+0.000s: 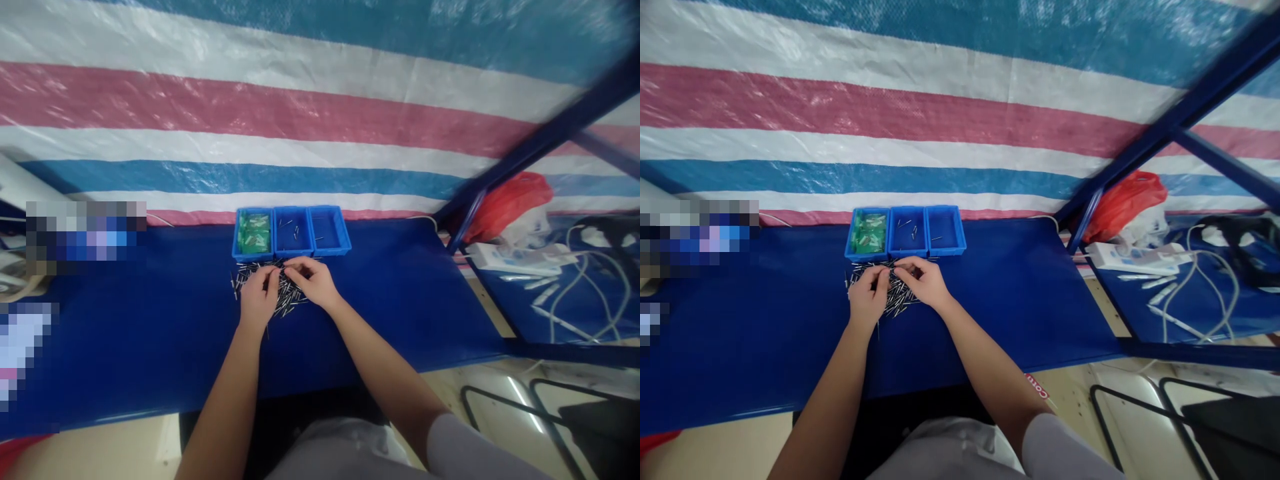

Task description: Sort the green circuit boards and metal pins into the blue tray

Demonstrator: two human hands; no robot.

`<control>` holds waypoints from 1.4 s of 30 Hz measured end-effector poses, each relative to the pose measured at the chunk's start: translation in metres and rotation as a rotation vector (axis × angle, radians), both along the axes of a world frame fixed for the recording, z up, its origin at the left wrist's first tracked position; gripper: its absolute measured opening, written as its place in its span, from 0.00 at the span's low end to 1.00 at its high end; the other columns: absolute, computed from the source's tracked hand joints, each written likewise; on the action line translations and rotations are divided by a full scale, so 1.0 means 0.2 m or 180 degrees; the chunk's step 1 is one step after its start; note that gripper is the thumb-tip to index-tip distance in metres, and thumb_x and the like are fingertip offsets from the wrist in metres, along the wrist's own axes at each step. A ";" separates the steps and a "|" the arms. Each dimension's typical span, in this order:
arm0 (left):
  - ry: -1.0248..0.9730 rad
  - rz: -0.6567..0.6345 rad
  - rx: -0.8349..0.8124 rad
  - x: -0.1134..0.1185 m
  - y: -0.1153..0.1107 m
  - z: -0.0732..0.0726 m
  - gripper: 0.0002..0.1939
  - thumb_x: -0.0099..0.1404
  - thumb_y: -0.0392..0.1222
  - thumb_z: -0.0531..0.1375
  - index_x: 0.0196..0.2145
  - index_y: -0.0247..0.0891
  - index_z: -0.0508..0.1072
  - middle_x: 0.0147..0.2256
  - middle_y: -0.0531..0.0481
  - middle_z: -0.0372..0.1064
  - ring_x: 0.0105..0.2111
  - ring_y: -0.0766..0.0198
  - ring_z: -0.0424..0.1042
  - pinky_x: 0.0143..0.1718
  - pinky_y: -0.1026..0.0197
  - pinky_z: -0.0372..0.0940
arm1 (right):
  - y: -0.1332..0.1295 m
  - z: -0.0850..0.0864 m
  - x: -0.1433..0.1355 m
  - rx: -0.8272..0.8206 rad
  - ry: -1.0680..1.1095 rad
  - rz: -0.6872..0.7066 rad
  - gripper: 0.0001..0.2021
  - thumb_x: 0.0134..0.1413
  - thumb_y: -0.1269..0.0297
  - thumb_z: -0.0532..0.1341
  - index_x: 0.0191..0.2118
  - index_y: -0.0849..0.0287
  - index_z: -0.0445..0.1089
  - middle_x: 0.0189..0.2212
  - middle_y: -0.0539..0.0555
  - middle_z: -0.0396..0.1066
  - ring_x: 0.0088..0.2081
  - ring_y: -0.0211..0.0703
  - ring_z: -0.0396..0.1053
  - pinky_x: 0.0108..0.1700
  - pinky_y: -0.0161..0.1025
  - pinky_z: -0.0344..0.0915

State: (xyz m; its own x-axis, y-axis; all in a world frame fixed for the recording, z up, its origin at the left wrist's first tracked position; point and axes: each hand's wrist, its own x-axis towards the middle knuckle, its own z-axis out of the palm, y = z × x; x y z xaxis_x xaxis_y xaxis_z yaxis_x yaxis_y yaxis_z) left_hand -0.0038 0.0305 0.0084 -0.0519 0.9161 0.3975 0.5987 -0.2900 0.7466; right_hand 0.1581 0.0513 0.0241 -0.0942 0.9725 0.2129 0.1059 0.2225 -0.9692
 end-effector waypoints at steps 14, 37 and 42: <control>-0.0080 -0.0014 0.0009 0.00 0.00 0.00 0.13 0.70 0.49 0.56 0.44 0.42 0.75 0.33 0.51 0.77 0.36 0.64 0.77 0.41 0.62 0.68 | 0.01 0.00 0.02 0.0090 -0.0225 0.0171 0.20 0.60 0.46 0.60 0.28 0.57 0.75 0.26 0.52 0.76 0.31 0.41 0.73 0.37 0.38 0.69; -0.0262 0.0052 -0.0052 0.01 -0.01 0.01 0.14 0.69 0.51 0.57 0.45 0.41 0.75 0.31 0.52 0.76 0.30 0.66 0.75 0.37 0.63 0.69 | 0.01 0.02 0.03 0.0504 -0.0466 0.0153 0.19 0.62 0.49 0.60 0.27 0.56 0.76 0.27 0.52 0.76 0.31 0.42 0.73 0.38 0.40 0.69; -0.0310 0.0014 -0.0044 0.01 -0.01 0.02 0.14 0.70 0.50 0.56 0.46 0.41 0.75 0.34 0.51 0.77 0.30 0.68 0.75 0.37 0.64 0.69 | 0.01 0.02 0.02 0.0550 -0.0462 0.0202 0.18 0.63 0.52 0.60 0.27 0.56 0.76 0.27 0.52 0.77 0.32 0.42 0.73 0.39 0.40 0.69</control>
